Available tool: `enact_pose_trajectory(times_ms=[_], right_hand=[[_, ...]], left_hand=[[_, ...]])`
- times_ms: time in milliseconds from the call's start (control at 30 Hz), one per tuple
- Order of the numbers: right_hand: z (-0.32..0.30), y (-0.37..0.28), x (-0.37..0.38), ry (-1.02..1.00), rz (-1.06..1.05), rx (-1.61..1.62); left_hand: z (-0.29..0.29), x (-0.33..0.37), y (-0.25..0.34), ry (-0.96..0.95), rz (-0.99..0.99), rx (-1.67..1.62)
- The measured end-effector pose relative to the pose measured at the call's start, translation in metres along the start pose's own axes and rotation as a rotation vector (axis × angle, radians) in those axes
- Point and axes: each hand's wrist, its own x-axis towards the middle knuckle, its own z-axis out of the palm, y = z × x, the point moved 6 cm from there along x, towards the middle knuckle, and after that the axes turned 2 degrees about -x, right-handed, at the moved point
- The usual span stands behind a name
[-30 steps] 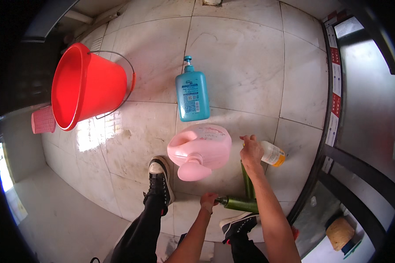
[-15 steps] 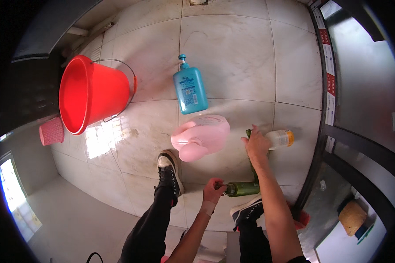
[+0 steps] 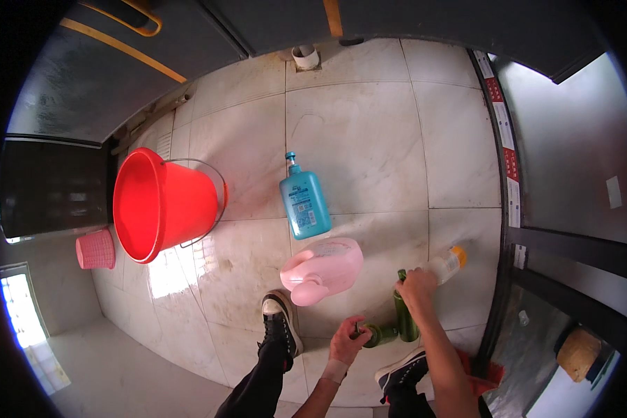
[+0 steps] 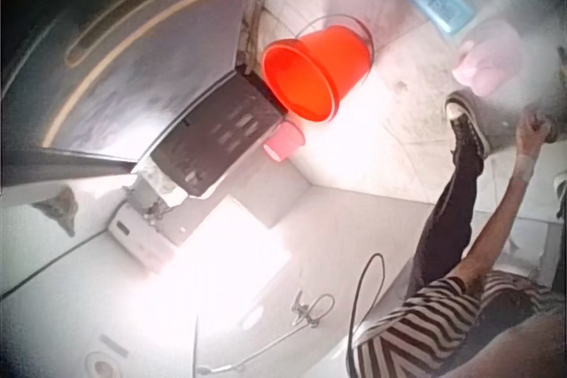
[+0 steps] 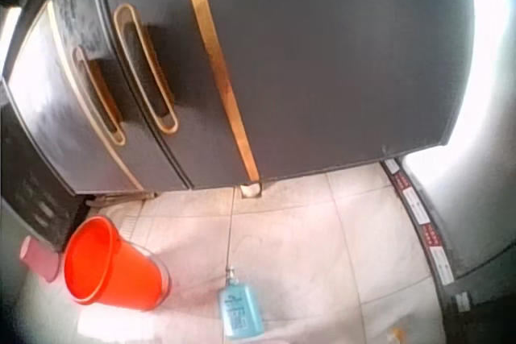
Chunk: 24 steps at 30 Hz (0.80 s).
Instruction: The person sweeps the bathroom floor with a broom, then picks up several bottles and a red bucket. They carry the bucket outside, fill it with water from a tap, and return inside.
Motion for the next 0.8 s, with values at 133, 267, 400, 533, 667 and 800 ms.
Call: enact_pose_trajectory(times_ms=[133, 267, 400, 533, 667, 800], right_hand=[[-0.017, 0.021, -0.054, 0.118, -0.107, 0.189], [-0.022, 0.028, -0.114, 0.193, -0.263, 0.301], [-0.022, 0.031, -0.159, 0.059, -0.272, 0.392], [-0.031, 0.037, -0.208, 0.087, -0.192, 0.465], [-0.076, 0.029, -0.261, 0.209, -0.214, 0.481], [-0.139, 0.018, -0.322, 0.405, -0.336, 0.449]], left_hand=[[0.011, -0.013, 0.004, -0.036, -0.066, -0.022], [0.026, -0.03, 0.01, -0.092, -0.024, -0.001], [0.022, -0.053, 0.04, -0.09, 0.076, 0.195], [0.02, -0.083, 0.073, -0.128, 0.18, 0.265], [0.002, -0.125, 0.106, -0.17, 0.142, 0.217], [-0.012, -0.178, 0.164, -0.264, 0.121, 0.211]])
